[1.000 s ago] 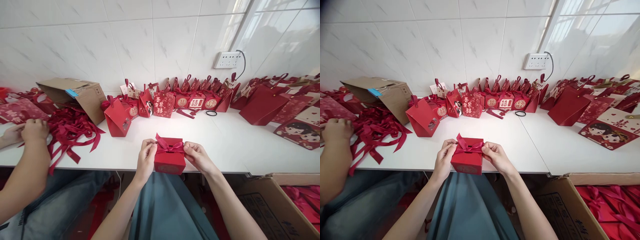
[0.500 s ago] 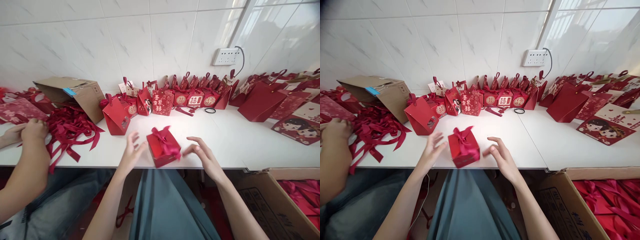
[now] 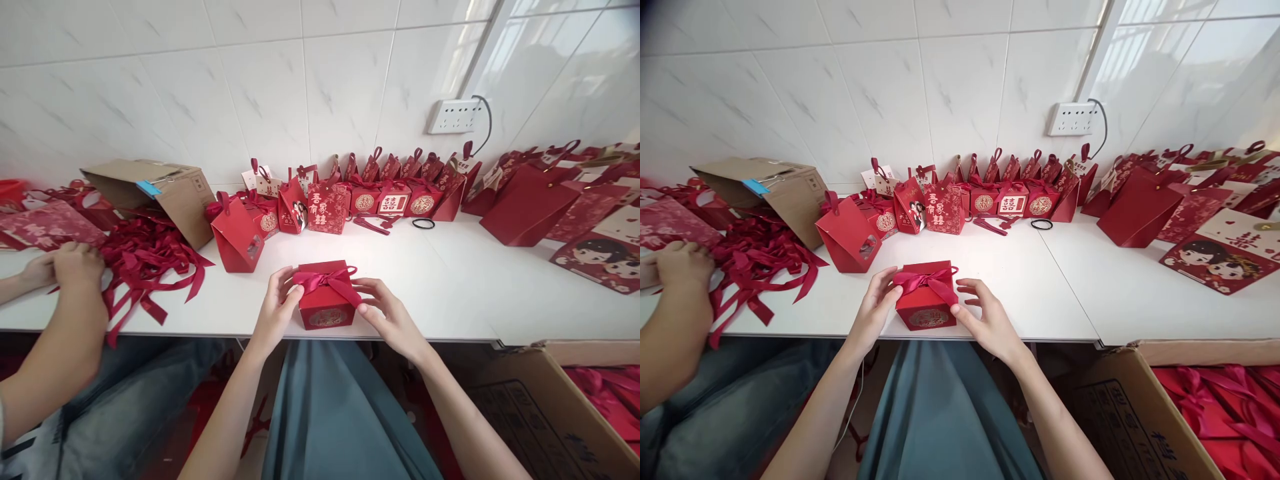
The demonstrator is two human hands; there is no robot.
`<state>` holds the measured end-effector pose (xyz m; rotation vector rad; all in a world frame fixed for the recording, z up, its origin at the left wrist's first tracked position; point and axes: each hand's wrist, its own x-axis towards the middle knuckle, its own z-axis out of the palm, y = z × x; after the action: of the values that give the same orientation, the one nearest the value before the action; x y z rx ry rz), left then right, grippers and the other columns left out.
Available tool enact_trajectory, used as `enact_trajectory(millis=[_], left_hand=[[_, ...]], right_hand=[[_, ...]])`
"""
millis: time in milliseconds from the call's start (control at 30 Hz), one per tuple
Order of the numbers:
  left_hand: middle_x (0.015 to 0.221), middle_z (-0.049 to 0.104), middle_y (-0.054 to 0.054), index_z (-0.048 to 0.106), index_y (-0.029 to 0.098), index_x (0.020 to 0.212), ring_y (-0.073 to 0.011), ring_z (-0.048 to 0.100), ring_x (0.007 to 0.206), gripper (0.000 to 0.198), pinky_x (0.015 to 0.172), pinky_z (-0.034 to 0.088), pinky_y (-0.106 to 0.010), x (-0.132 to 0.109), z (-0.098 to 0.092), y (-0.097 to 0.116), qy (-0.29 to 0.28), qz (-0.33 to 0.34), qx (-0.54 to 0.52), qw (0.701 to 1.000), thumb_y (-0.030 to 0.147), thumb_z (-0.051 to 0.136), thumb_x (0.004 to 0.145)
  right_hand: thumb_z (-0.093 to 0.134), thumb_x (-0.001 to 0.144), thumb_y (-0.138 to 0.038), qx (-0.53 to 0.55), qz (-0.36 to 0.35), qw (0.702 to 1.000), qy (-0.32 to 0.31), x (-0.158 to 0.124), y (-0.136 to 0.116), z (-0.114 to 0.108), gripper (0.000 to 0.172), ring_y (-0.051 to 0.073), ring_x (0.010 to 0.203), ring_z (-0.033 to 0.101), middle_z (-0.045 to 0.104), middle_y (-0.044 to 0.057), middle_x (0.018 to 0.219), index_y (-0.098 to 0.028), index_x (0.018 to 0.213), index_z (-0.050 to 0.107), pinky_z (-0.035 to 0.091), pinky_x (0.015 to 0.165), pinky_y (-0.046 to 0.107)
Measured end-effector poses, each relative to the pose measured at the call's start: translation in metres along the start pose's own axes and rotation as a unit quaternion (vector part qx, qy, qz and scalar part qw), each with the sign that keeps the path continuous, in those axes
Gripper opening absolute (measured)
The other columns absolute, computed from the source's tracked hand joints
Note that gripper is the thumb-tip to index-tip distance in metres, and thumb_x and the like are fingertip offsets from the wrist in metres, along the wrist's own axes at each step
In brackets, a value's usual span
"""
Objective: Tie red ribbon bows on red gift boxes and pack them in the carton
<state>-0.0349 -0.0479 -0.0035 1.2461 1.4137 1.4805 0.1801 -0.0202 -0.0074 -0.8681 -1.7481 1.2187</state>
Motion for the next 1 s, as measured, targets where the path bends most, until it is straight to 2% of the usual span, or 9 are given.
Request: enact_trajectory(millis=[100, 167, 300, 433, 600, 733, 800, 900, 1000], left_hand=[[0.115, 0.060, -0.008, 0.049, 0.021, 0.112, -0.0200, 0.059, 0.104, 0.046, 0.085, 0.048, -0.031, 0.002, -0.005, 0.003, 0.008, -0.028, 0.015, 0.999, 0.047, 0.060, 0.075], [0.091, 0.063, -0.004, 0.055, 0.019, 0.095, -0.0165, 0.060, 0.083, 0.036, 0.073, 0.048, -0.027, 0.001, -0.009, 0.007, -0.002, -0.050, 0.044, 0.998, 0.049, 0.058, 0.077], [0.052, 0.039, 0.005, 0.043, 0.018, 0.057, -0.0095, 0.040, 0.051, 0.039, 0.052, 0.034, -0.023, -0.002, -0.016, 0.020, -0.050, -0.070, 0.065, 0.994, 0.046, 0.055, 0.081], [0.049, 0.027, 0.008, 0.038, 0.019, 0.058, -0.0062, 0.025, 0.043, 0.041, 0.045, 0.020, -0.022, -0.011, -0.015, 0.037, -0.076, -0.105, 0.004, 0.992, 0.048, 0.057, 0.080], [0.047, 0.044, 0.006, 0.046, 0.018, 0.064, -0.0079, 0.037, 0.046, 0.036, 0.051, 0.029, -0.021, -0.031, -0.015, 0.047, -0.167, -0.136, 0.081, 0.973, 0.048, 0.050, 0.084], [0.065, 0.066, 0.001, 0.054, 0.018, 0.072, -0.0126, 0.053, 0.060, 0.030, 0.060, 0.036, -0.023, -0.036, -0.034, 0.048, -0.337, -0.193, 0.192, 0.901, 0.044, 0.049, 0.086], [0.076, 0.069, -0.001, 0.059, 0.019, 0.076, -0.0152, 0.058, 0.071, 0.029, 0.068, 0.040, -0.024, -0.031, -0.047, 0.047, -0.372, -0.194, 0.224, 0.880, 0.043, 0.048, 0.086], [0.076, 0.064, -0.001, 0.058, 0.019, 0.072, -0.0155, 0.057, 0.074, 0.036, 0.072, 0.041, -0.025, -0.015, -0.053, 0.045, -0.254, -0.121, 0.212, 0.936, 0.046, 0.041, 0.088], [0.064, 0.051, 0.002, 0.049, 0.018, 0.064, -0.0138, 0.050, 0.064, 0.041, 0.065, 0.039, -0.025, 0.000, -0.033, 0.040, -0.146, -0.060, 0.179, 0.971, 0.051, 0.039, 0.087]], right_hand=[[0.052, 0.085, -0.053, -0.006, 0.006, 1.000, -0.002, 0.001, -0.003, 0.004, 0.043, 0.027, 0.114, 0.051, 0.051, 0.013, 0.123, -0.021, 0.114, 0.047, 0.046, 0.093, 0.046], [0.065, 0.076, -0.051, -0.032, -0.003, 0.999, -0.005, 0.004, 0.000, 0.005, 0.067, 0.029, 0.126, 0.040, 0.038, 0.015, 0.137, -0.023, 0.128, 0.034, 0.042, 0.097, 0.048], [0.075, 0.068, -0.042, -0.061, -0.037, 0.996, -0.047, 0.016, 0.010, 0.007, 0.103, 0.030, 0.138, 0.020, 0.014, 0.016, 0.150, -0.027, 0.143, 0.005, 0.026, 0.109, 0.052], [0.071, 0.072, -0.037, -0.048, -0.057, 0.996, -0.055, 0.022, 0.013, 0.010, 0.097, 0.029, 0.134, 0.031, 0.026, 0.015, 0.143, -0.027, 0.144, 0.007, 0.032, 0.106, 0.052], [0.073, 0.070, -0.039, -0.108, -0.044, 0.993, -0.024, 0.011, 0.008, 0.012, 0.098, 0.031, 0.127, 0.038, 0.029, 0.016, 0.139, -0.026, 0.143, 0.008, 0.039, 0.101, 0.052], [0.072, 0.071, -0.045, -0.144, -0.035, 0.988, -0.049, -0.004, 0.002, -0.002, 0.100, 0.031, 0.131, 0.034, 0.024, 0.016, 0.144, -0.028, 0.144, 0.005, 0.034, 0.105, 0.053], [0.075, 0.064, -0.055, -0.121, -0.024, 0.989, -0.087, -0.010, -0.003, -0.018, 0.110, 0.032, 0.134, 0.030, 0.021, 0.016, 0.147, -0.029, 0.144, 0.004, 0.034, 0.105, 0.051], [0.060, 0.064, -0.075, -0.043, -0.001, 0.997, -0.069, -0.007, -0.012, -0.041, 0.092, 0.030, 0.122, 0.046, 0.044, 0.015, 0.133, -0.026, 0.135, 0.029, 0.044, 0.093, 0.044], [0.029, 0.081, -0.076, -0.070, 0.080, 0.994, 0.040, 0.007, -0.022, -0.043, 0.063, 0.021, 0.075, 0.058, 0.059, 0.006, 0.075, -0.019, 0.083, 0.056, 0.046, 0.070, 0.033]])
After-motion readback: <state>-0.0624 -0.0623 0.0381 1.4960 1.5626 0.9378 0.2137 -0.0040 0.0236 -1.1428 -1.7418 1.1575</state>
